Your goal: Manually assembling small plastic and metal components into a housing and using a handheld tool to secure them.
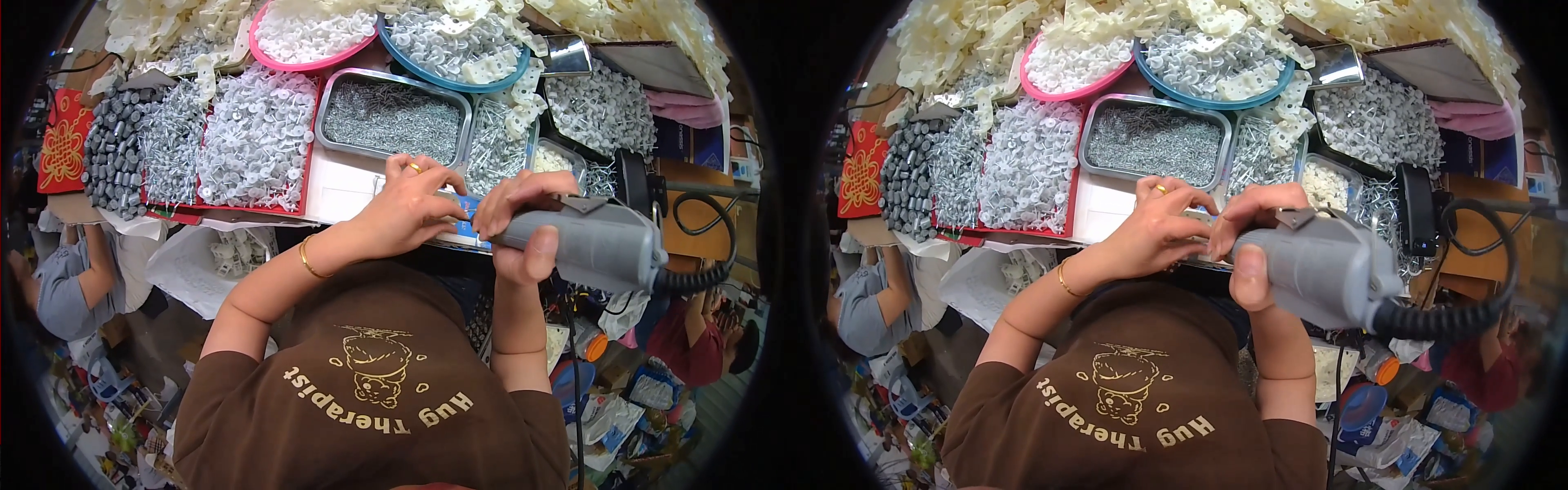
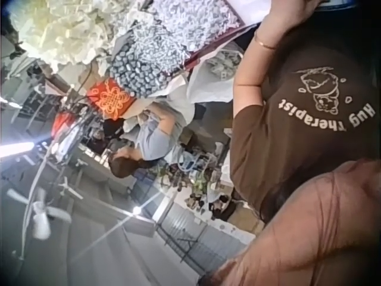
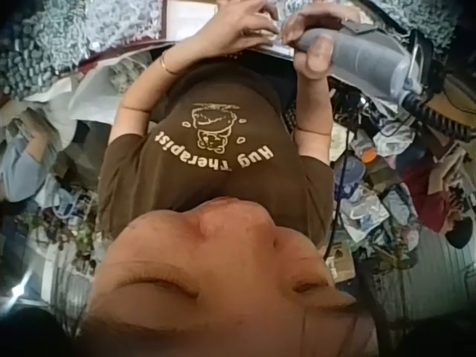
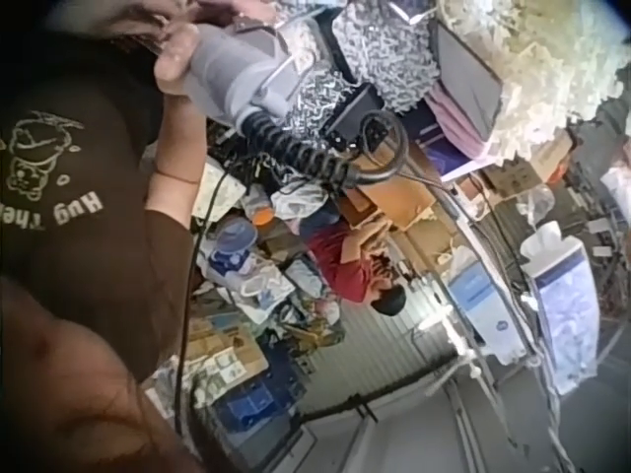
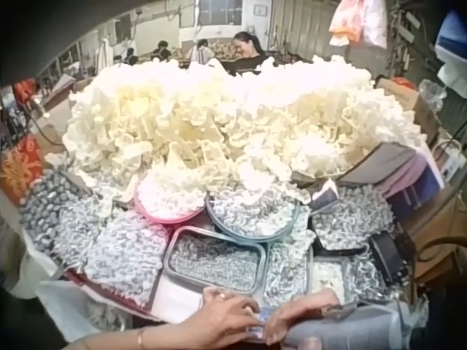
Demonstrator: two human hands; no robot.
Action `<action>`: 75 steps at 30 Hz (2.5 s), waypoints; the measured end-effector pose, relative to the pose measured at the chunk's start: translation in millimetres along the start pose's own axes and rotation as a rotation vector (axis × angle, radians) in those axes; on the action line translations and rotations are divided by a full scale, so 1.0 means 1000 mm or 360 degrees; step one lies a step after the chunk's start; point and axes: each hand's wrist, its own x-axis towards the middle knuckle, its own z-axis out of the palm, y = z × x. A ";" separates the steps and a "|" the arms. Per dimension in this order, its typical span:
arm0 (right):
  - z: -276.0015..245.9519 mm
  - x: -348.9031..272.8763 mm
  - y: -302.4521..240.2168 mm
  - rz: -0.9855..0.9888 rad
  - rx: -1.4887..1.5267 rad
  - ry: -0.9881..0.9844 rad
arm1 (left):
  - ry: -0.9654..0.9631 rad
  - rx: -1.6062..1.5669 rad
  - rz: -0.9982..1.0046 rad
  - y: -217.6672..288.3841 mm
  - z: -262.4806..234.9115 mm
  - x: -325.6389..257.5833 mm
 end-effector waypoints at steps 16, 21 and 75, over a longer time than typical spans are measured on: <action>0.007 0.012 0.016 -0.0181 0.0131 0.0057 | -0.0174 -0.0135 -0.0251 -0.004 0.001 0.003; 0.004 0.015 0.032 -0.0005 0.0000 -0.0276 | -0.0131 -0.0180 -0.0240 -0.005 0.002 -0.004; 0.027 0.013 0.016 -0.0001 0.0066 -0.0141 | 0.0354 0.0303 -0.0260 -0.014 -0.002 -0.056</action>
